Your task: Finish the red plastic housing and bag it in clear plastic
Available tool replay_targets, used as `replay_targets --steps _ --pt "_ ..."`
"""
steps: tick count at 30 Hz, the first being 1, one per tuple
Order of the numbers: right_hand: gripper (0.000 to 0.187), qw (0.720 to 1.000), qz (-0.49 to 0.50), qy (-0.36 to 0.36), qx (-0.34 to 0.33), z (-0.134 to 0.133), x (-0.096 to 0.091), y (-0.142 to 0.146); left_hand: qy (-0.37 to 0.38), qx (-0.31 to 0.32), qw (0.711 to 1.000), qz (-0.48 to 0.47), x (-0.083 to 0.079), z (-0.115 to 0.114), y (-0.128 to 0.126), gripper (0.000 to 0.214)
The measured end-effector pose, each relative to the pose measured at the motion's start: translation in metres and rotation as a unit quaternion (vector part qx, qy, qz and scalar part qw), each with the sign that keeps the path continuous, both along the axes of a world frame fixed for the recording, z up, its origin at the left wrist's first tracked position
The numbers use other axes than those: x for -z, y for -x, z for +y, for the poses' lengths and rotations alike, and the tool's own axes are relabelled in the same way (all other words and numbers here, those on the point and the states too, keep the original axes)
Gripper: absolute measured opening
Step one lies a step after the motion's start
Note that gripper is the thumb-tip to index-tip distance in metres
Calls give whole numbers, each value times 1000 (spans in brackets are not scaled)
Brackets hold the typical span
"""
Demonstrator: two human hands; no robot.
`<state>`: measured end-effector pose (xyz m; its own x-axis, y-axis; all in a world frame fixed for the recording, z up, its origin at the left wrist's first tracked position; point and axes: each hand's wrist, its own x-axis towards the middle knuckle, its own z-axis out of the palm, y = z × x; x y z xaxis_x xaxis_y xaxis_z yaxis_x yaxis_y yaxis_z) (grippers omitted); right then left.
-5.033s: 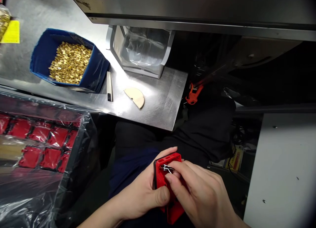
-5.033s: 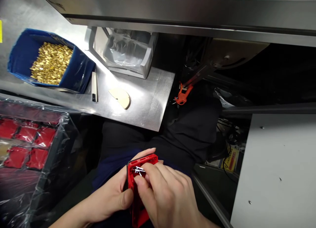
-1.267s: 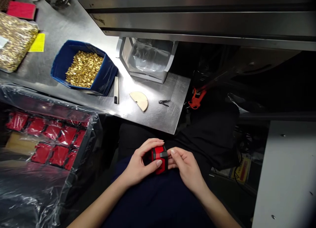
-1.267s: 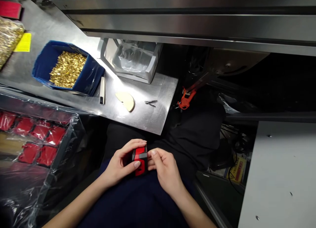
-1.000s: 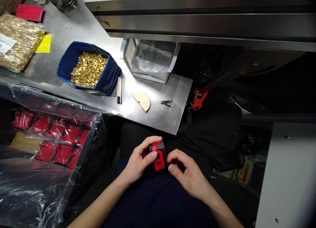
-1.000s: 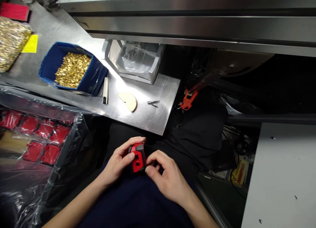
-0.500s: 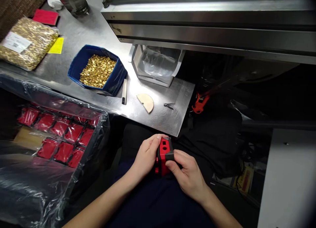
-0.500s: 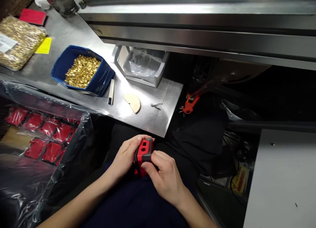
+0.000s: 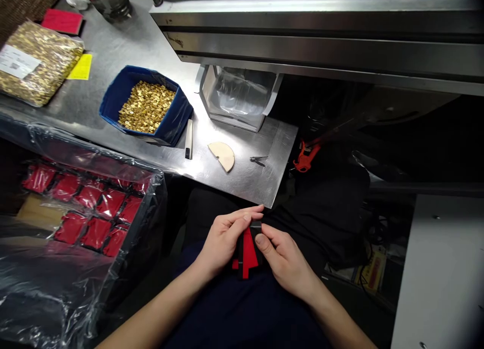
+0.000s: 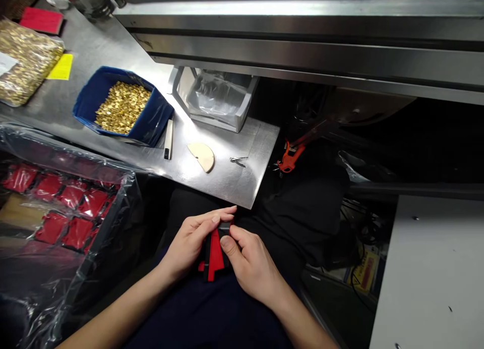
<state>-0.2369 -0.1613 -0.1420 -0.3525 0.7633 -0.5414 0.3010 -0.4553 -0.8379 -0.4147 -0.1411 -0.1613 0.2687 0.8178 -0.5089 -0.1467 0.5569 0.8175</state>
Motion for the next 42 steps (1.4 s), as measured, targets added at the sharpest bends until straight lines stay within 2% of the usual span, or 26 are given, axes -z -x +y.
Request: replay_targets --steps 5,9,13,17,19,22,24,26,28,30,33,37,40,42 --pt "36 996 33 78 27 6 1 1 46 14 999 -16 7 1 3 46" --pt "40 993 57 101 14 7 1 2 39 14 999 -20 4 1 11 34" --pt "41 998 -8 52 -37 3 -5 3 114 -4 993 20 -1 1 10 32" --pt "38 995 -40 -8 -89 1 -14 7 154 -55 986 41 -4 6 4 28" --pt "36 997 -29 -6 -70 0 -14 9 168 -71 983 16 -4 8 4 29" --pt "33 995 44 73 42 2 -5 10 183 -56 980 -59 -1 4 7 44" --pt "35 977 106 135 129 5 4 9 167 -16 981 -99 4 -5 11 53" --pt "37 955 149 178 187 7 10 8 132 24 983 -129 9 -16 15 71" --pt "37 939 175 205 216 9 13 7 101 41 982 -152 14 -24 18 90" --pt "38 931 182 217 229 10 13 6 91 51 981 -163 15 -28 19 97" --pt "39 934 176 215 225 10 11 6 44 67 987 -136 12 -26 21 95" --pt "39 937 167 213 222 9 7 6 -45 113 991 -54 4 -21 22 98" --pt "37 926 186 234 232 9 7 7 -82 143 986 -3 3 -19 24 85" --pt "34 910 217 255 246 9 10 5 -89 135 987 -3 4 -18 25 85"
